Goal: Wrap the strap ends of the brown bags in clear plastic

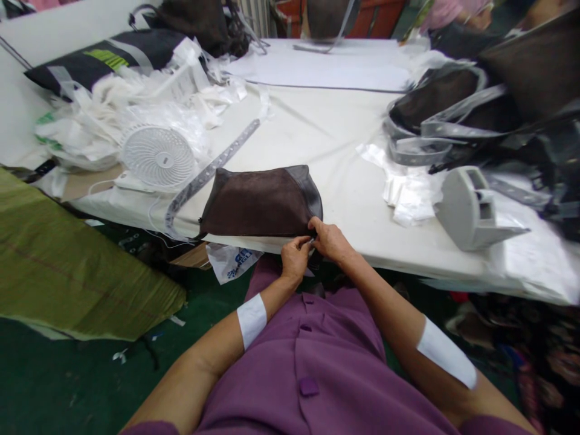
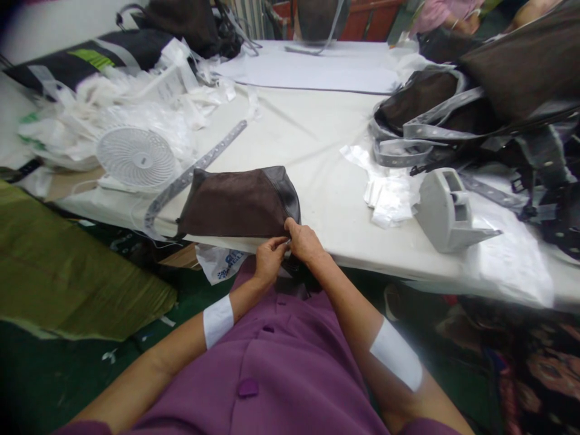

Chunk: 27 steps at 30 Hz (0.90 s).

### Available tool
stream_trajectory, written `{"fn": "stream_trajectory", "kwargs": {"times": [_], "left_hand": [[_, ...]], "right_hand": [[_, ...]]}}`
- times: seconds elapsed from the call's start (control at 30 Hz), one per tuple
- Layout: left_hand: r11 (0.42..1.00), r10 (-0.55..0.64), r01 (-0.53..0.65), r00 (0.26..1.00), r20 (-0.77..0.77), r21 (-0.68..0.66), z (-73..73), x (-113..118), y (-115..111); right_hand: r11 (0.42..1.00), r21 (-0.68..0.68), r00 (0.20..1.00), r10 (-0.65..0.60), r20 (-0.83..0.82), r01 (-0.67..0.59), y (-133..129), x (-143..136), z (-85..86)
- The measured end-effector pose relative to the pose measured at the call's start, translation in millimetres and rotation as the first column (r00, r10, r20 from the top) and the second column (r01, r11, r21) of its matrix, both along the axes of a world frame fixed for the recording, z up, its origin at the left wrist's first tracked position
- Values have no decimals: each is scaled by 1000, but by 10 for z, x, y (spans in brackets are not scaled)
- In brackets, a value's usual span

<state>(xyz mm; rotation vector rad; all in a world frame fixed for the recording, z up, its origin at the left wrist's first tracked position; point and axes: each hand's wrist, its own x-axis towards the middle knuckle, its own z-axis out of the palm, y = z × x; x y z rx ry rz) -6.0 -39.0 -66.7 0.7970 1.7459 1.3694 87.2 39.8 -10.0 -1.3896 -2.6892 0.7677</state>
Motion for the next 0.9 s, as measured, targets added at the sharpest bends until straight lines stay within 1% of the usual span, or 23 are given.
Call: {"fn": "stream_trajectory", "kwargs": {"times": [0.1, 0.2, 0.27, 0.37, 0.43, 0.5, 0.57, 0.67, 0.8, 0.9], "left_hand": [[996, 69, -59, 984, 162, -65, 39, 42, 8], [989, 113, -75, 940, 321, -127, 67, 61, 26], [984, 113, -40, 896, 430, -175, 80, 46, 40], [974, 57, 76, 830, 555, -215, 109, -17, 64], [961, -1, 163, 809, 587, -223, 142, -72, 82], [942, -50, 234, 807, 588, -241, 181, -125, 104], [923, -88, 282, 816, 571, -262, 218, -172, 128], [901, -125, 324, 831, 541, -289, 264, -232, 165], [881, -167, 367, 833, 527, -300, 306, -295, 195], [865, -213, 428, 786, 580, -263, 320, -325, 206]], "right_hand": [[1000, -15, 1000, 0, -5, 0, 5, -1, 9], [1000, -29, 1000, -10, -28, 9, 3, 8, -17], [999, -35, 998, -13, -56, 11, 1, 22, -41], [998, -58, 994, -24, -106, 18, 5, 57, -59], [994, -103, 988, -40, -152, 24, 10, 94, -52], [986, -162, 977, -77, -197, 45, 11, 139, -34], [974, -206, 964, -140, -227, 93, -4, 188, -20], [945, -260, 929, -266, -257, 199, -64, 250, -32], [886, -347, 864, -414, -288, 308, -178, 280, -131], [867, -325, 813, -479, -331, 378, -251, 257, -254]]}}
